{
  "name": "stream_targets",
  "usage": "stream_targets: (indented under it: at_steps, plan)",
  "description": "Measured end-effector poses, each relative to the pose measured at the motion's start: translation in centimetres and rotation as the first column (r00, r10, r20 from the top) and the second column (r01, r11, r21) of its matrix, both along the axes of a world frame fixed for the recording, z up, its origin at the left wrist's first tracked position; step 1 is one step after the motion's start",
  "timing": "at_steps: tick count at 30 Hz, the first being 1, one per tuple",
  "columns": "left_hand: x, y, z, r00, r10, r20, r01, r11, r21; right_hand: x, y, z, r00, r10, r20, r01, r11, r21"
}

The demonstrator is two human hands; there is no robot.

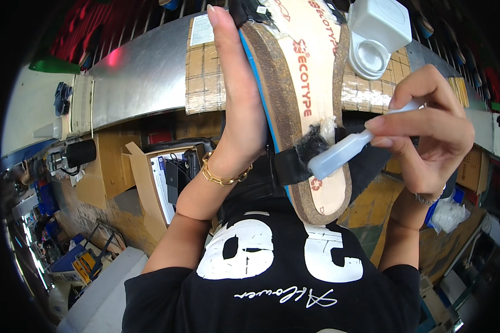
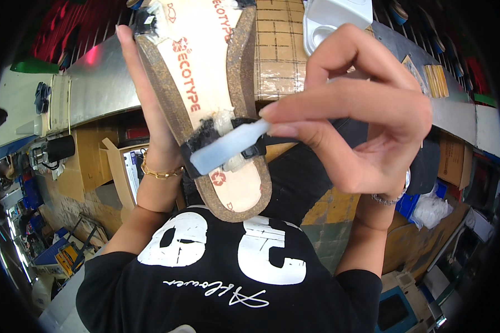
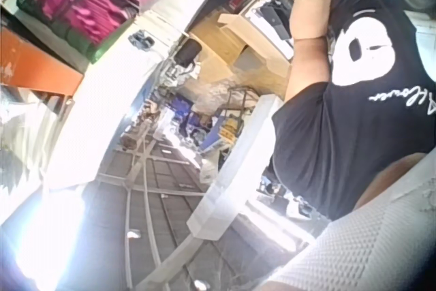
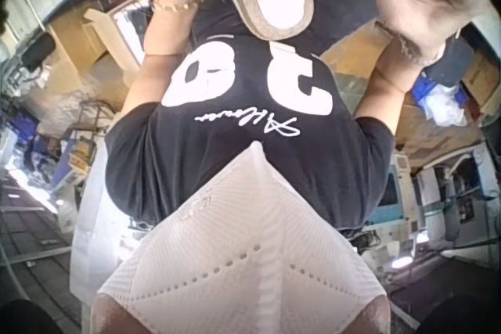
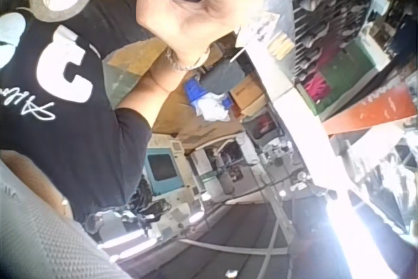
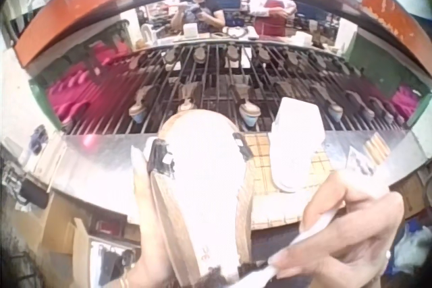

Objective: The person applies a dark adhesive to the sole of a blue sandal using a small brush. They repeatedly dip the brush into a white container and spread the substance across the sandal's sole, rotating the sandal to cover different areas.

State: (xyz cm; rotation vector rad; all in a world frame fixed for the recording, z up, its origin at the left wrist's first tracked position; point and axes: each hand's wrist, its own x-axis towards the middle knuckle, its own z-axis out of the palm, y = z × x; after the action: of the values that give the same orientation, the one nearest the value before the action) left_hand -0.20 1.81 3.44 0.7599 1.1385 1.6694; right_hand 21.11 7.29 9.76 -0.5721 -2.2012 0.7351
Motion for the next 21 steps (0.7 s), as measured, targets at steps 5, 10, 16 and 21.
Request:
stream_targets:
  at_steps: [5,10,16,21]
  plan:
    - [-0.8,0.1,-1.1,0.999,-0.037,0.04,0.034,0.997,0.071,0.2,0.2,0.4,1.0,0.01,0.019,-0.01,1.0,0.013]
    - [-0.7,0.1,-0.9,0.994,-0.079,0.08,0.072,0.994,0.083,-0.4,0.1,-0.1,0.998,-0.063,-0.027,0.065,0.995,0.072]
    - [-0.1,0.1,-0.3,0.988,-0.108,0.106,0.101,0.992,0.073,0.0,-0.1,0.3,0.998,-0.033,0.047,0.032,0.999,0.024]
    - [-0.2,0.5,-0.6,0.999,-0.049,0.022,0.048,0.996,0.074,0.7,1.6,0.3,0.967,0.255,-0.003,-0.252,0.954,-0.163]
